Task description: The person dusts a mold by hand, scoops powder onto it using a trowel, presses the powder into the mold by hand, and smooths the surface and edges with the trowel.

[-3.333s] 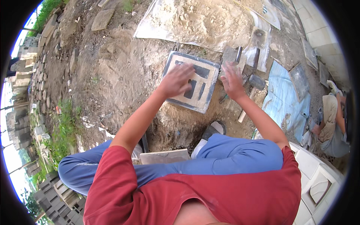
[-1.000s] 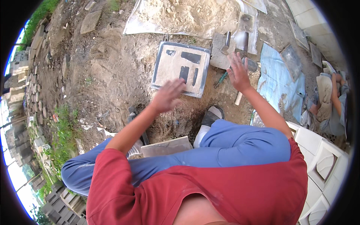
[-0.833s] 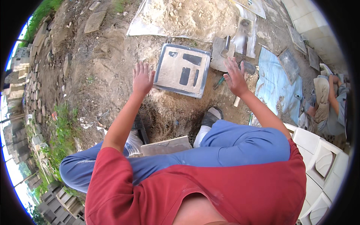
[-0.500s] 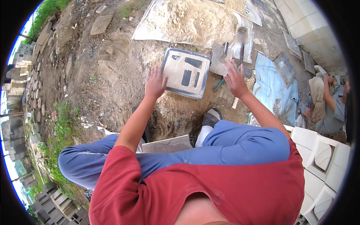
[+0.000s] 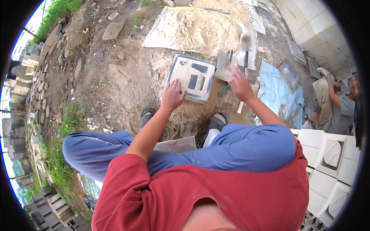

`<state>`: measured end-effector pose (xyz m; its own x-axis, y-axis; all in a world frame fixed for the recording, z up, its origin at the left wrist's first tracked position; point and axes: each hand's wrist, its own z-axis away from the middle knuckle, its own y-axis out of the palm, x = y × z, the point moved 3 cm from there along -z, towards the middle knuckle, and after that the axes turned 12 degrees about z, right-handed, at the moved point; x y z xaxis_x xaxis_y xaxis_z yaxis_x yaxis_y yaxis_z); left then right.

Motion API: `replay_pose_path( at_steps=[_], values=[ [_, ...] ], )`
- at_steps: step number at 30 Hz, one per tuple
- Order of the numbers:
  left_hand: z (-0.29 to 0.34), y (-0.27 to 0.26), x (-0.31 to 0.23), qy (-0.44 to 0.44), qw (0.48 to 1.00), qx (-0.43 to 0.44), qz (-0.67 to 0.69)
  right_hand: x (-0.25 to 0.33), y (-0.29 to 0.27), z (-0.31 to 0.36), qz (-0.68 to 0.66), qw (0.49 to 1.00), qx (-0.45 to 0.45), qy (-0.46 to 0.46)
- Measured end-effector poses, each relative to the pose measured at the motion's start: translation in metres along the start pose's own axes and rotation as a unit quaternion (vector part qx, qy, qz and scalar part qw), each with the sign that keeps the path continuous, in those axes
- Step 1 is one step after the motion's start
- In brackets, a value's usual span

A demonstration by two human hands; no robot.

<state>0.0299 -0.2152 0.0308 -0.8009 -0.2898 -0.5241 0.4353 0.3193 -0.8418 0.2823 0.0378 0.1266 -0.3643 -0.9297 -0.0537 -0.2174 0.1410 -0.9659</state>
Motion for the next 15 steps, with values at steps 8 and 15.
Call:
replay_pose_path(
  at_steps=[8, 15],
  values=[
    [-0.011, -0.007, 0.004, -0.011, 0.998, 0.045, -0.033, -0.003, 0.015, -0.029, -0.026, 0.999, -0.009, -0.032],
    [-0.019, -0.003, -0.012, -0.082, 0.986, 0.125, -0.069, 0.003, 0.052, -0.054, -0.061, 0.997, 0.029, -0.032]
  ],
)
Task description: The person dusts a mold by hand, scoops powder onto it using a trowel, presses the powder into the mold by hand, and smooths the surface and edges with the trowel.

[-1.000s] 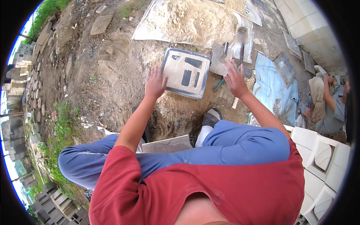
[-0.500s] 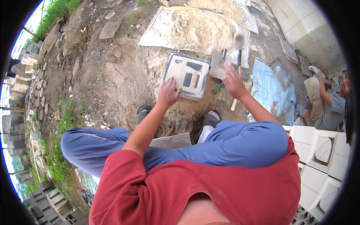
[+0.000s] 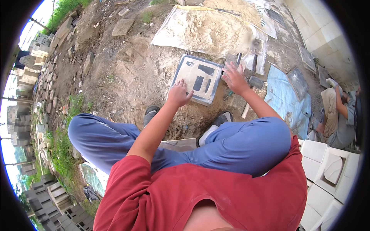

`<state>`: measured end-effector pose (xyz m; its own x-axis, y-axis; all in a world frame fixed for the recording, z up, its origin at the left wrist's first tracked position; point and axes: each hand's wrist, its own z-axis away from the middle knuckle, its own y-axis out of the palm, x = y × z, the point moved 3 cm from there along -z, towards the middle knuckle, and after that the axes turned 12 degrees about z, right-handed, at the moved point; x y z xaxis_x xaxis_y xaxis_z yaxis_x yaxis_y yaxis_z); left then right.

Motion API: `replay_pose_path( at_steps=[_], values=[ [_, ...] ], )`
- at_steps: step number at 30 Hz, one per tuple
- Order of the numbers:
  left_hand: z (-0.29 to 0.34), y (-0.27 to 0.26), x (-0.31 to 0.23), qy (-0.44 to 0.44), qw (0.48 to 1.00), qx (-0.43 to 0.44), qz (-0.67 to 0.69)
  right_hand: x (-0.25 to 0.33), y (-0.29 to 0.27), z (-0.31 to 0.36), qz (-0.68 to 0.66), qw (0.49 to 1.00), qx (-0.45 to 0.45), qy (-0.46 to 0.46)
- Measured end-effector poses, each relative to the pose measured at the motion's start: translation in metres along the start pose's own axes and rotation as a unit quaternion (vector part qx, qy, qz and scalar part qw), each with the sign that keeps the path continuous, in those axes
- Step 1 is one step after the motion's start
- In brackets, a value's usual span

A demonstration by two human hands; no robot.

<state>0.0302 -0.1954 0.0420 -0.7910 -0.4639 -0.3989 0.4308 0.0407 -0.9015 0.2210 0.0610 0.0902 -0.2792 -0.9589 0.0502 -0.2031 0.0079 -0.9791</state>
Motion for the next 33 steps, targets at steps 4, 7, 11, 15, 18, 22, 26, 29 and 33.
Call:
replay_pose_path(
  at_steps=[4, 7, 11, 15, 18, 22, 26, 29, 33],
  values=[
    [0.005, -0.006, -0.001, -0.005, 1.0, 0.013, -0.014, 0.002, 0.02, -0.007, 0.013, 1.0, 0.02, -0.002],
    [0.001, -0.015, 0.004, 0.026, 0.998, -0.028, 0.052, -0.003, 0.035, -0.009, 0.024, 0.999, 0.04, 0.007],
    [-0.017, -0.013, -0.009, 0.005, 1.0, -0.016, 0.01, -0.004, 0.049, -0.007, 0.029, 0.997, 0.077, 0.008],
    [-0.009, 0.012, -0.003, 0.06, 0.992, -0.101, 0.046, -0.003, 0.059, 0.0, 0.006, 0.998, 0.066, 0.022],
    [-0.009, 0.026, -0.01, 0.054, 0.993, -0.072, 0.082, -0.016, 0.067, 0.007, -0.002, 0.995, 0.067, 0.071],
    [-0.03, 0.019, -0.022, 0.023, 0.985, -0.059, 0.159, -0.044, 0.071, 0.004, -0.034, 0.988, 0.007, 0.148],
    [-0.076, 0.006, -0.019, 0.05, 0.967, -0.166, 0.188, -0.077, 0.08, -0.028, -0.02, 0.971, -0.082, 0.225],
    [-0.119, 0.0, -0.026, 0.086, 0.961, -0.161, 0.208, -0.112, 0.087, -0.043, -0.064, 0.942, -0.12, 0.307],
    [-0.172, -0.004, -0.037, 0.141, 0.959, -0.141, 0.2, -0.156, 0.106, -0.046, -0.038, 0.935, -0.119, 0.332]
  ],
)
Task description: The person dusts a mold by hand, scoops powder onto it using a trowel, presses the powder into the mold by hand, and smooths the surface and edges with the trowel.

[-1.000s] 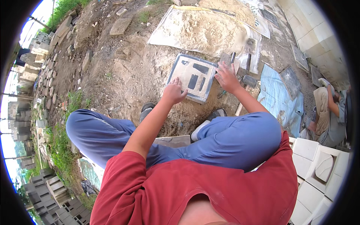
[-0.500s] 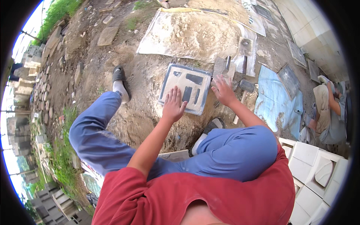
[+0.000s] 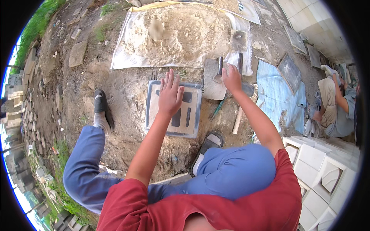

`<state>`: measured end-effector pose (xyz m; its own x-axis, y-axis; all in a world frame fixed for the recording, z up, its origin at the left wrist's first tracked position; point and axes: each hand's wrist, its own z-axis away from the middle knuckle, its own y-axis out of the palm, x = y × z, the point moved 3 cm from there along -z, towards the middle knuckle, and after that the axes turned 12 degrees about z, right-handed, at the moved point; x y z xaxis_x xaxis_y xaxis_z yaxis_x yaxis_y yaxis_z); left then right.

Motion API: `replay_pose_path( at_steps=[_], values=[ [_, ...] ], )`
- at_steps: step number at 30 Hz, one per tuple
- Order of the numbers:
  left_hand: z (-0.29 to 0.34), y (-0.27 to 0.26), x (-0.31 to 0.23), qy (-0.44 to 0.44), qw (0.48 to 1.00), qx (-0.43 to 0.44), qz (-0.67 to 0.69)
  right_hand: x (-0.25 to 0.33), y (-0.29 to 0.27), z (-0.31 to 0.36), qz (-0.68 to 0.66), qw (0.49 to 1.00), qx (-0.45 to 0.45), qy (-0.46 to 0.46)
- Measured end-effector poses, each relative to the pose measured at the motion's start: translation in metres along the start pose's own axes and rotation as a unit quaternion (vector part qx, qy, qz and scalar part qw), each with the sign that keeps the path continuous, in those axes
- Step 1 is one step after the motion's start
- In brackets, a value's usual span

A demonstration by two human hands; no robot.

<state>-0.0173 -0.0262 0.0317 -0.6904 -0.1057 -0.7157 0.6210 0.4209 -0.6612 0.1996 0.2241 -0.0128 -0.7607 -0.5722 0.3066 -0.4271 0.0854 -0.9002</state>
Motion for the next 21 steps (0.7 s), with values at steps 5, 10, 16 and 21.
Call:
replay_pose_path(
  at_steps=[5, 10, 16, 21],
  values=[
    [-0.081, 0.016, 0.018, 0.033, 0.998, 0.034, 0.029, -0.036, 0.015, -0.031, 0.007, 0.999, 0.032, -0.006],
    [-0.183, 0.04, 0.047, 0.014, 0.984, 0.174, 0.035, -0.055, 0.02, -0.067, 0.061, 0.997, 0.031, -0.021],
    [-0.211, 0.05, 0.075, -0.025, 0.986, 0.149, 0.078, -0.127, 0.038, -0.081, 0.095, 0.97, 0.136, 0.177],
    [-0.197, 0.034, 0.119, -0.101, 0.986, 0.117, 0.069, -0.142, 0.047, -0.099, -0.029, 0.97, 0.104, 0.217]
  ],
)
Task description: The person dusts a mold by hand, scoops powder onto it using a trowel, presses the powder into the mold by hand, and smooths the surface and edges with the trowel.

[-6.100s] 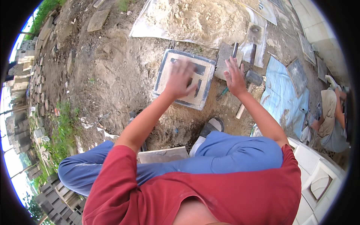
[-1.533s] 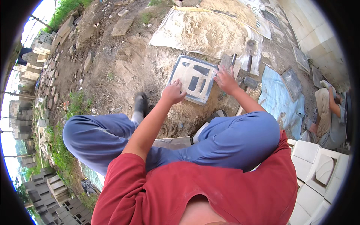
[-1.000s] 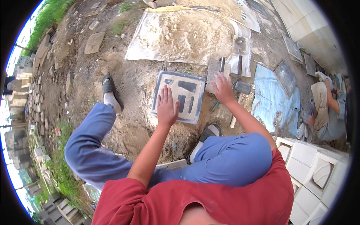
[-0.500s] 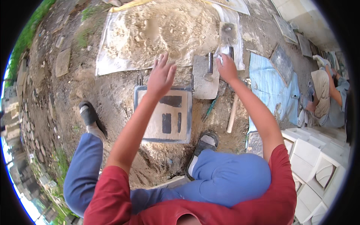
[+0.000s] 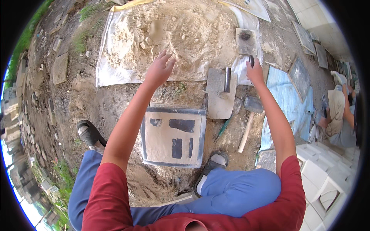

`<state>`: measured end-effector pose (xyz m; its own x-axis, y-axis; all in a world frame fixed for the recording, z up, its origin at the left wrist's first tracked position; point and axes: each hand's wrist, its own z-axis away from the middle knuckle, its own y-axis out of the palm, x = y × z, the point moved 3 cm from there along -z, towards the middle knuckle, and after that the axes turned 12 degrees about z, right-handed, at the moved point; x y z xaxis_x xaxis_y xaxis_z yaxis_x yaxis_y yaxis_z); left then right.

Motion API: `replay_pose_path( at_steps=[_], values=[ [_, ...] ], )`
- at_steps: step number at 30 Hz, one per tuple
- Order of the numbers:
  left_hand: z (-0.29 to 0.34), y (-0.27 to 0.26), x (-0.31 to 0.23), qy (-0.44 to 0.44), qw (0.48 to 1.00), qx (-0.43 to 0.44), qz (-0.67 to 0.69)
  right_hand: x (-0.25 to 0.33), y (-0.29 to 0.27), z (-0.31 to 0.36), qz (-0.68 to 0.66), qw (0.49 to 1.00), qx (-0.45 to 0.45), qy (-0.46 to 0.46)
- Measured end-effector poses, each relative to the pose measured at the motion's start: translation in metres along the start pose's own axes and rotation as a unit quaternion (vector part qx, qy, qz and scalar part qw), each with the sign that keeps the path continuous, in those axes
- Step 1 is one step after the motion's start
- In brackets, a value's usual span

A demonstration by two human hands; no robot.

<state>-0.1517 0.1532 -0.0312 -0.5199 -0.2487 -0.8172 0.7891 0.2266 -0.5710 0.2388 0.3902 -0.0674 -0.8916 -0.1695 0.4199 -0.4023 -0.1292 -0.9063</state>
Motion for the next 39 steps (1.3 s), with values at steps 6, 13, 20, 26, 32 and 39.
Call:
replay_pose_path(
  at_steps=[6, 13, 20, 26, 32, 39],
  values=[
    [-0.012, 0.003, 0.014, -0.008, 0.999, -0.027, -0.031, 0.106, -0.046, 0.02, 0.038, 0.99, 0.025, -0.137],
    [-0.029, 0.032, 0.034, -0.011, 0.997, 0.023, -0.076, 0.168, -0.031, 0.058, 0.125, 0.96, 0.128, -0.217],
    [-0.031, -0.006, 0.049, -0.034, 0.983, -0.166, 0.076, 0.214, 0.014, 0.059, 0.178, 0.921, 0.234, -0.256],
    [-0.058, -0.001, 0.045, 0.026, 0.99, -0.134, -0.032, 0.234, 0.021, -0.008, 0.212, 0.932, 0.166, -0.242],
    [-0.059, 0.013, 0.073, 0.056, 0.963, 0.003, -0.265, 0.208, 0.008, 0.028, 0.252, 0.924, 0.2, -0.205],
    [-0.063, 0.027, 0.05, 0.108, 0.977, -0.065, -0.17, 0.218, 0.002, -0.044, 0.284, 0.902, 0.251, -0.207]
  ],
)
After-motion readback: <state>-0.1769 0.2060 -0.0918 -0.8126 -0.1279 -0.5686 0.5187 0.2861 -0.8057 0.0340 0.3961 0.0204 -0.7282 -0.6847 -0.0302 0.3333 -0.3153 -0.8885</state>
